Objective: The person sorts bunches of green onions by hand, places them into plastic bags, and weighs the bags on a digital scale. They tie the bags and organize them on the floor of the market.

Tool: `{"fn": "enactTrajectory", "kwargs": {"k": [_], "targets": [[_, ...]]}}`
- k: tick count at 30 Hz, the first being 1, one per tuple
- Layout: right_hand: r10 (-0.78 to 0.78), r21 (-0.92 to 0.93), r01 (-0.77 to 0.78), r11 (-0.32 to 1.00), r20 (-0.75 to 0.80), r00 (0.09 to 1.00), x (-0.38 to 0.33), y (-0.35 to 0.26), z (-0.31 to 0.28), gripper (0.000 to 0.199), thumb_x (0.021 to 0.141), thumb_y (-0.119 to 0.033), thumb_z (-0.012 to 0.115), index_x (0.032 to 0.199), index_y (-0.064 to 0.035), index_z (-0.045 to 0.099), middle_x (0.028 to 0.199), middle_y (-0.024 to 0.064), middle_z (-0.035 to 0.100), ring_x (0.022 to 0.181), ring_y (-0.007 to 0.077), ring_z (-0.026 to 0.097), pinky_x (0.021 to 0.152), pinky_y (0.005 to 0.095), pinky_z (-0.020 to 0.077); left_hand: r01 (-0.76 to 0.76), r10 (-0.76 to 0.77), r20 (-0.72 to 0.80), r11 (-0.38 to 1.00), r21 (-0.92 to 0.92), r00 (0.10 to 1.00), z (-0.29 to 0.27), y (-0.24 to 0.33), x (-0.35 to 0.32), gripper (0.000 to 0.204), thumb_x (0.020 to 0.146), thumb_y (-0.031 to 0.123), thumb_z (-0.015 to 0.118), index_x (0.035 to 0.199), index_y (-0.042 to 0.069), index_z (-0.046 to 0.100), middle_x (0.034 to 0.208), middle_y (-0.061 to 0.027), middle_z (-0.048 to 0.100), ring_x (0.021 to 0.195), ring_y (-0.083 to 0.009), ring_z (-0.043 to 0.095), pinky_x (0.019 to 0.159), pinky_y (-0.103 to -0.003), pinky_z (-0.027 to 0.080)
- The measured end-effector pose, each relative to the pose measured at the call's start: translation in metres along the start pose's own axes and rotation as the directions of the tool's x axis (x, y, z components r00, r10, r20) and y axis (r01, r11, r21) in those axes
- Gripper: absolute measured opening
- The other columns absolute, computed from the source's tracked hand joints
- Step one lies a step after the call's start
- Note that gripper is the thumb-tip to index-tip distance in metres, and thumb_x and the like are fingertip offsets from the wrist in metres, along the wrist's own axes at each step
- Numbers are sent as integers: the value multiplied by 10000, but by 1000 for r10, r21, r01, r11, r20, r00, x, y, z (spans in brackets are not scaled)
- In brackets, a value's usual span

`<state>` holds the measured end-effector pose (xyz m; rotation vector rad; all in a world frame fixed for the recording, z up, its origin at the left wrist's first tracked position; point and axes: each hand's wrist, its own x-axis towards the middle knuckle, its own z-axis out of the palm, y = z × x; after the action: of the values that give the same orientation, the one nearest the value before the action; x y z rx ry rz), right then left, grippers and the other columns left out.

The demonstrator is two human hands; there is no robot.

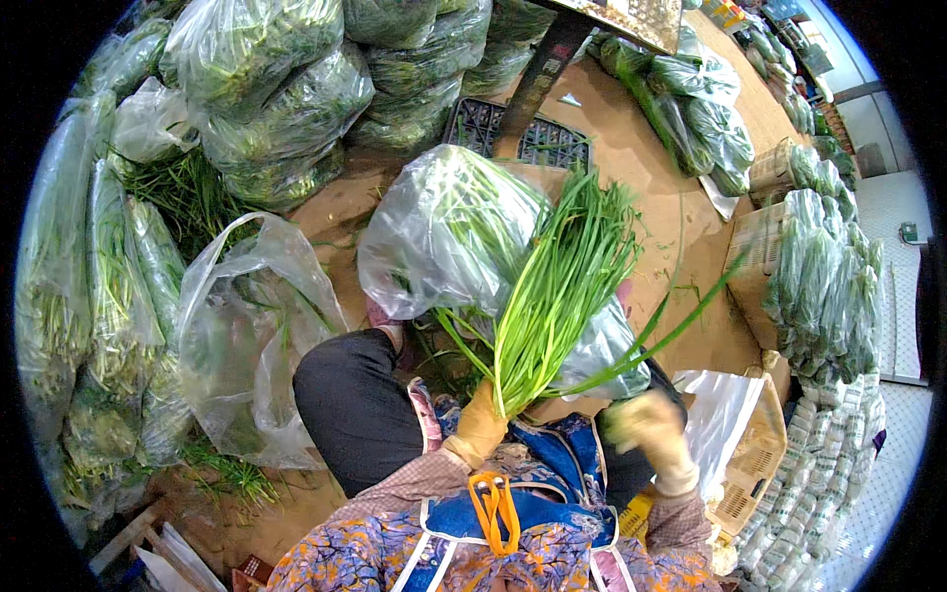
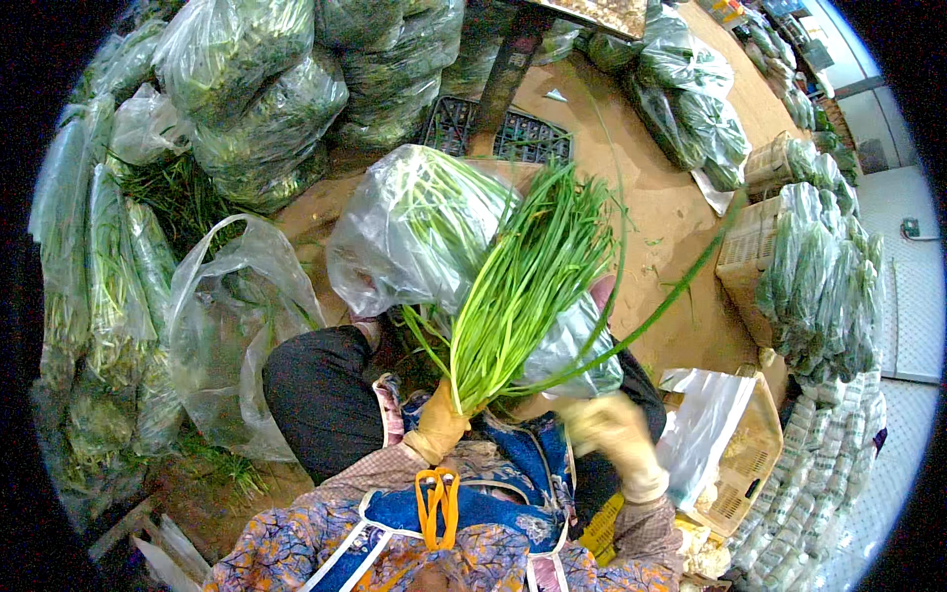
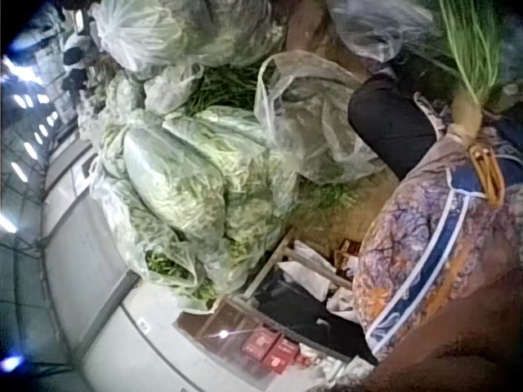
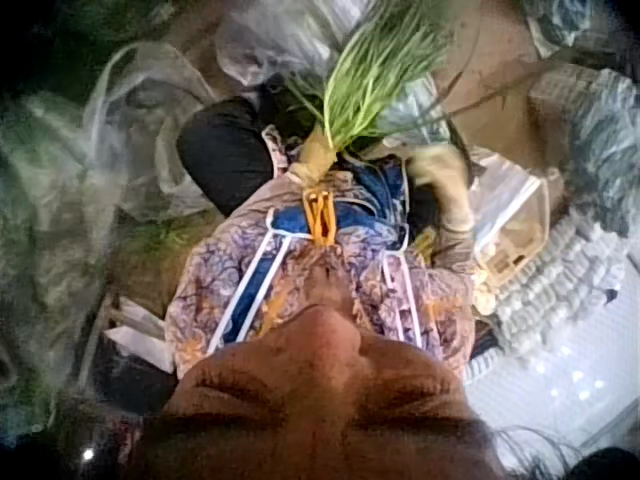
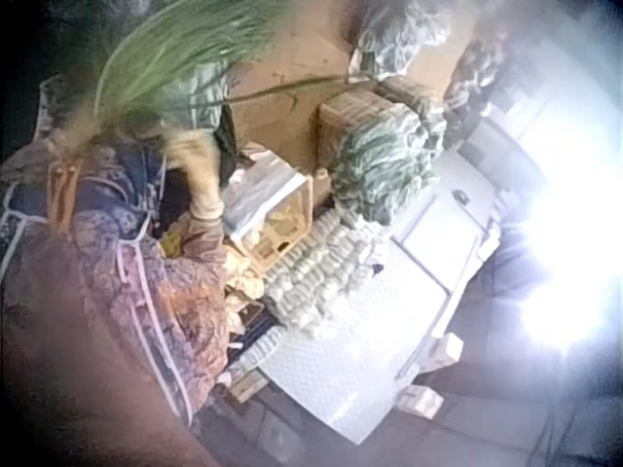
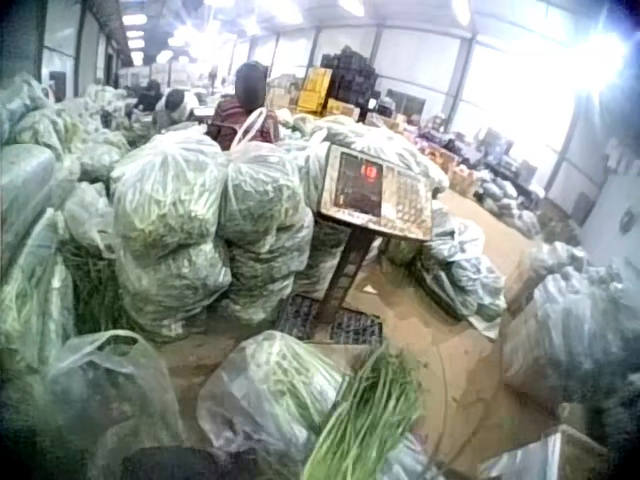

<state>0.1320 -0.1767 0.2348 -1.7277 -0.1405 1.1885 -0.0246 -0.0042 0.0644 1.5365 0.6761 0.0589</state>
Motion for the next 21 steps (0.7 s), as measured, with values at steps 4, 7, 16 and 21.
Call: {"fn": "enactTrajectory", "kwargs": {"k": [4, 7, 16, 21], "targets": [[138, -763, 306, 569, 455, 880, 14, 9, 12, 303, 831, -230, 605, 1058, -30, 601, 960, 142, 629, 914, 278, 603, 824, 331, 470, -130, 141, -22, 954, 271, 990, 2, 2, -7, 481, 823, 195, 546, 1235, 26, 364, 1067, -230, 513, 921, -396, 531, 728, -411, 464], [-217, -439, 299, 847, 226, 950, 47, -72, 40, 182, 821, -124, 632, 973, -26, 655, 937, 75, 658, 886, 102, 587, 794, 260, 465, -265, 328, -88, 873, 410, 941, 0, -14, -10, 530, 809, 113, 496, 1289, 12, 295, 934, -225, 514, 733, -386, 566, 578, -451, 467], [-368, -941, 338, 24, 306, 878, 251, -80, -2, 352, 739, -334, 631, 988, -86, 631, 983, 103, 630, 1015, 290, 521, 961, 360, 364, -109, 137, -12, 834, 541, 990, 3, -6, -10, 519, 782, 63, 482, 1264, 9, 297, 907, -206, 517, 694, -378, 580, 551, -454, 477], [-677, -938, 297, -180, 337, 655, 267, -77, -15, 186, 740, -244, 563, 687, -67, 592, 709, 112, 573, 793, 290, 566, 772, 368, 445, -94, 113, -5, 851, 517, 994, 3, -7, -11, 493, 773, 61, 494, 1228, 1, 312, 919, -222, 515, 711, -394, 575, 572, -459, 480]]}}
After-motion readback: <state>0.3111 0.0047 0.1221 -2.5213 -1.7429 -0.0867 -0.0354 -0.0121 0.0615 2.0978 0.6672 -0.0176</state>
